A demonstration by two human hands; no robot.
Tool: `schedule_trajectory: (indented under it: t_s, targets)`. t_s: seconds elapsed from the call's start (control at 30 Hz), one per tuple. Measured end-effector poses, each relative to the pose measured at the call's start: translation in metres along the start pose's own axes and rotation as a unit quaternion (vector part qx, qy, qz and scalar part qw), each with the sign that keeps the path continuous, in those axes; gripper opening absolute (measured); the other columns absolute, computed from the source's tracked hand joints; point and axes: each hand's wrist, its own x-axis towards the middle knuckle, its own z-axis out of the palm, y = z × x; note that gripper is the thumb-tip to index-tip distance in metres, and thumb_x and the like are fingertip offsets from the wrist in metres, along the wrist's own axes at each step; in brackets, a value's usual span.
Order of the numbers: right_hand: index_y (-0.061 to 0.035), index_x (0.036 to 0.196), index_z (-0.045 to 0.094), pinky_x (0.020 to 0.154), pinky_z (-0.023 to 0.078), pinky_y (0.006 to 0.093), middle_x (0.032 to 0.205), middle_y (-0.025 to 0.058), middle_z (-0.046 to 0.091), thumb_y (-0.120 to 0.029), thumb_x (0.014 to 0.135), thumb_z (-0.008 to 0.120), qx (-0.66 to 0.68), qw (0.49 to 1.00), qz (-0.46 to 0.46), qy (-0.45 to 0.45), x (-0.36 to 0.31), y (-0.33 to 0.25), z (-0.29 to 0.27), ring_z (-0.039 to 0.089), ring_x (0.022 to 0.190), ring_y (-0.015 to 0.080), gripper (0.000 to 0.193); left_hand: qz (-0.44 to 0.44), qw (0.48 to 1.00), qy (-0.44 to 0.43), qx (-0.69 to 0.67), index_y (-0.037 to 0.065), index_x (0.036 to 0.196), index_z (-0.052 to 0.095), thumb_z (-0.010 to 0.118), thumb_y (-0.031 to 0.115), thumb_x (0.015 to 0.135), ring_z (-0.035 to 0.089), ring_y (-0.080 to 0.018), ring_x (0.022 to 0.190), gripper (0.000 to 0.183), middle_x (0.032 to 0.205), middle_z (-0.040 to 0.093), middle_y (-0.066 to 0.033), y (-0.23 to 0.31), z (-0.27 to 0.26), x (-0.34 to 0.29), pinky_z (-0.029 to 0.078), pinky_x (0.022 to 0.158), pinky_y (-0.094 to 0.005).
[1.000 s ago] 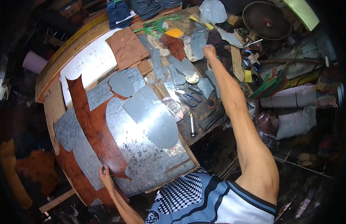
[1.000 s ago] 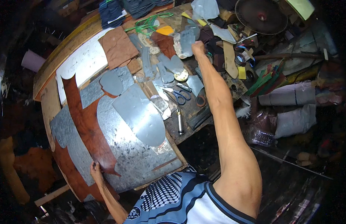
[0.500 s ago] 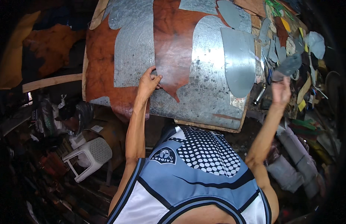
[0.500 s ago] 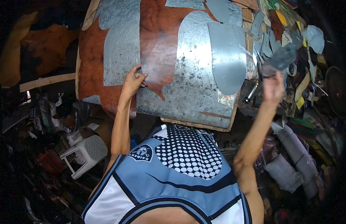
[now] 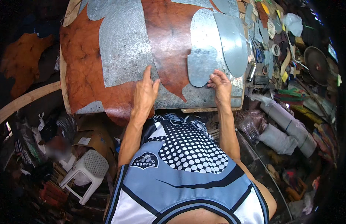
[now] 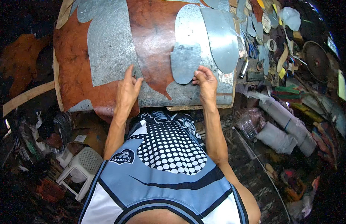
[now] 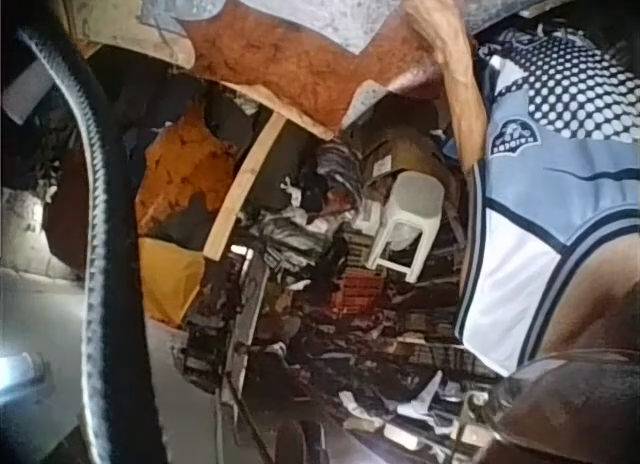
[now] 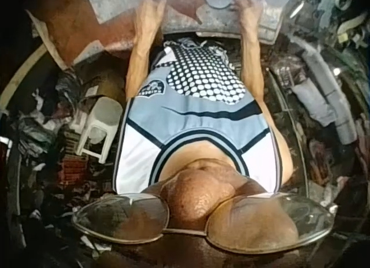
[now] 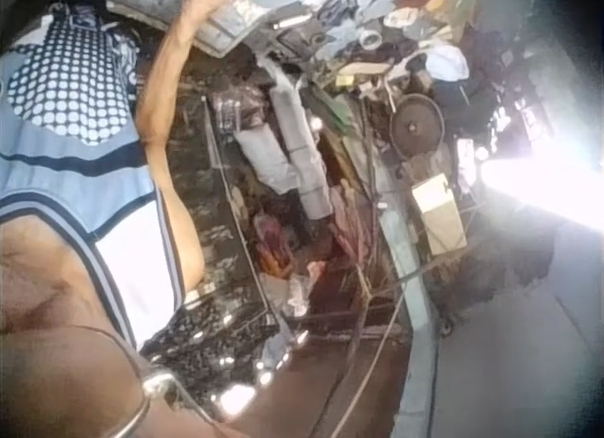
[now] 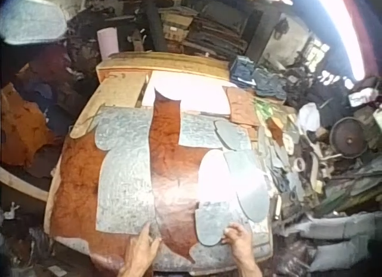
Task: Cut shoe components from a leather sheet using a metal template and a knife.
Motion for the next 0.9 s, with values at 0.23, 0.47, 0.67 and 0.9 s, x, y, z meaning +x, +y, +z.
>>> schedule_trajectory:
  t_s: [0.23,0.47,0.67,0.9]
  targets:
    - [0.0033,0.112,0.062,0.059,0.05,0.0211,0.085,0.0038,0.067,-0.006,0.09,0.062,-0.084,0.995,0.038,-0.047,-0.024,0.014,0.058,0.06,0.071,0.0086,0.024,0.292,0.954,0.012,0.074,0.001,0.128,0.054,0.076,0.023,0.079,0.048,-0.0362,0.124,0.059,0.13,0.055,-0.0181,-0.021,-0.003,0.019,0.041,0.101,-0.0464]
    - [0.0042,0.109,0.065,0.06,0.049,0.0225,0.082,0.0048,0.066,-0.01,0.09,0.059,-0.168,0.984,0.034,-0.039,-0.019,0.006,0.076,0.059,0.07,0.0081,0.024,0.305,0.945,-0.001,0.115,0.002,0.128,0.055,0.077,0.029,0.077,0.036,-0.0386,0.135,0.062,0.138,0.049,-0.0162,-0.036,0.016,0.012,0.03,0.11,-0.0545]
    - [0.0033,0.113,0.063,0.069,0.052,0.0372,0.085,0.0161,0.066,-0.008,0.084,0.065,-0.411,0.895,-0.168,-0.044,-0.015,0.009,0.08,0.064,0.075,0.0267,0.032,0.282,0.951,0.001,0.127,0.002,0.125,0.056,0.076,0.031,0.078,0.034,-0.038,0.137,0.059,0.14,0.047,-0.0169,-0.034,0.014,0.007,0.028,0.111,-0.0544]
    - [-0.0017,0.119,0.063,0.071,0.051,0.0422,0.087,0.0166,0.063,-0.009,0.082,0.067,-0.448,0.867,-0.189,-0.109,-0.006,0.0,0.071,0.063,0.078,0.0327,0.039,0.261,0.956,0.012,0.133,0.002,0.123,0.058,0.076,0.034,0.078,0.034,-0.038,0.137,0.057,0.14,0.047,-0.0175,-0.029,0.018,0.005,0.026,0.112,-0.0537]
